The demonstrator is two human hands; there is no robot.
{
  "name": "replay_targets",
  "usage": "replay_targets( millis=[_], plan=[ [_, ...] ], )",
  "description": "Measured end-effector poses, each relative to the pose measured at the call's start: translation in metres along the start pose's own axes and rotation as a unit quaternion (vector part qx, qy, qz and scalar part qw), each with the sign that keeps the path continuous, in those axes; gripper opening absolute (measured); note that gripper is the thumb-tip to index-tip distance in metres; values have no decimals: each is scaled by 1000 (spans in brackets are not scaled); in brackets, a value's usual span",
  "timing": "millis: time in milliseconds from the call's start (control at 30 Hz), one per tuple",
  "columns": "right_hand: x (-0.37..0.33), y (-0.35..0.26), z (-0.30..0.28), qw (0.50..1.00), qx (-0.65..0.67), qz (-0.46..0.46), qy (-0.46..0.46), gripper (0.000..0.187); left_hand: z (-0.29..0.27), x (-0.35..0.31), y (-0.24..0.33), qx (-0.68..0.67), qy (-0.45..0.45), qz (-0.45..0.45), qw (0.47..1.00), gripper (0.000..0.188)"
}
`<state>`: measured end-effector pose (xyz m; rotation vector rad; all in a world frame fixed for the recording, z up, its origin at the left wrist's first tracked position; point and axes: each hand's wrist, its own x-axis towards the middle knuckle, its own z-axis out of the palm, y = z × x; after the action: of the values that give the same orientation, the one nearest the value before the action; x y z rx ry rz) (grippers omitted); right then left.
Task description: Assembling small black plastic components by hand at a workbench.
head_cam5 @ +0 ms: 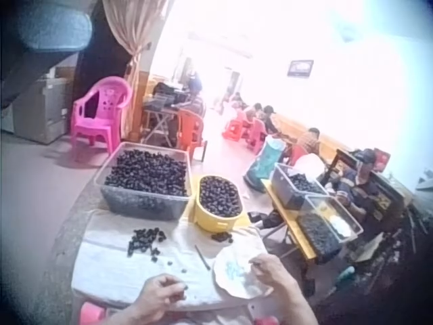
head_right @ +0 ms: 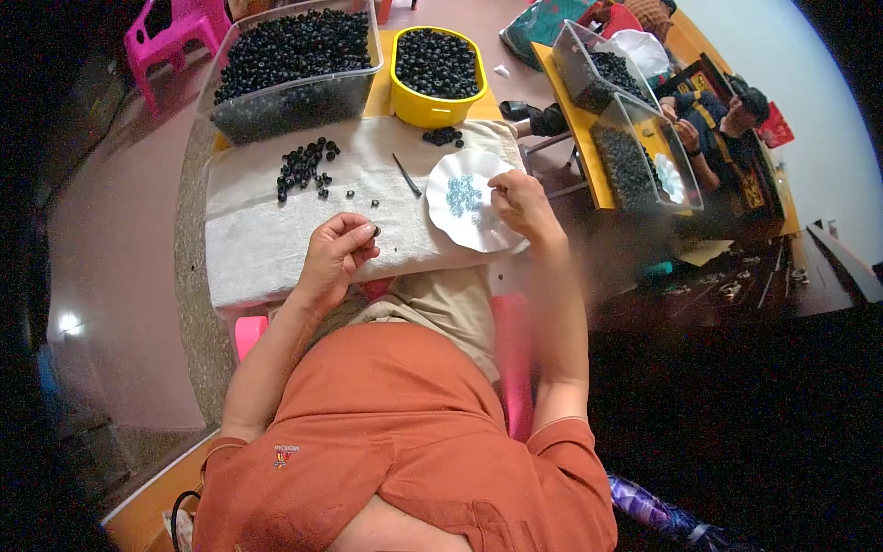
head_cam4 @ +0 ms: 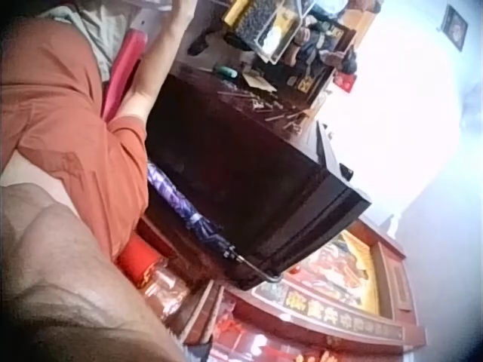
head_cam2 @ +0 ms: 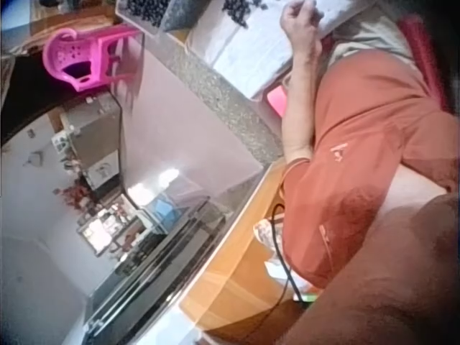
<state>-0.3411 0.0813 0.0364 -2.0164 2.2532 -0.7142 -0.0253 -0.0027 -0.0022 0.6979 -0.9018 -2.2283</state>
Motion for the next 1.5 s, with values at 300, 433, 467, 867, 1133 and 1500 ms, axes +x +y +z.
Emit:
replay_targets(
  millis=[300,433,467,867,1133,1500],
  plan=[
    [-12,-8,0,927,355,121,-5,10,-4,4,-6,3,-14,-3,1000,10],
    [-14,-37,1,887,449,110,-10,9,-2,1,-6,-7,-18,2,1000,10],
    [-14,-43,3,872,478,104,-18,8,-2,1,-5,-9,-20,-1,1000,10],
    [-12,-101,33,816,565,66,-105,11,3,-2,-3,-11,-45,-19,999,11],
    [-11,-115,39,826,554,22,-97,11,5,-5,-2,-41,-91,-45,994,15],
    [-12,-121,41,835,537,-17,-117,12,3,-6,6,-60,-134,-105,984,14]
  ],
)
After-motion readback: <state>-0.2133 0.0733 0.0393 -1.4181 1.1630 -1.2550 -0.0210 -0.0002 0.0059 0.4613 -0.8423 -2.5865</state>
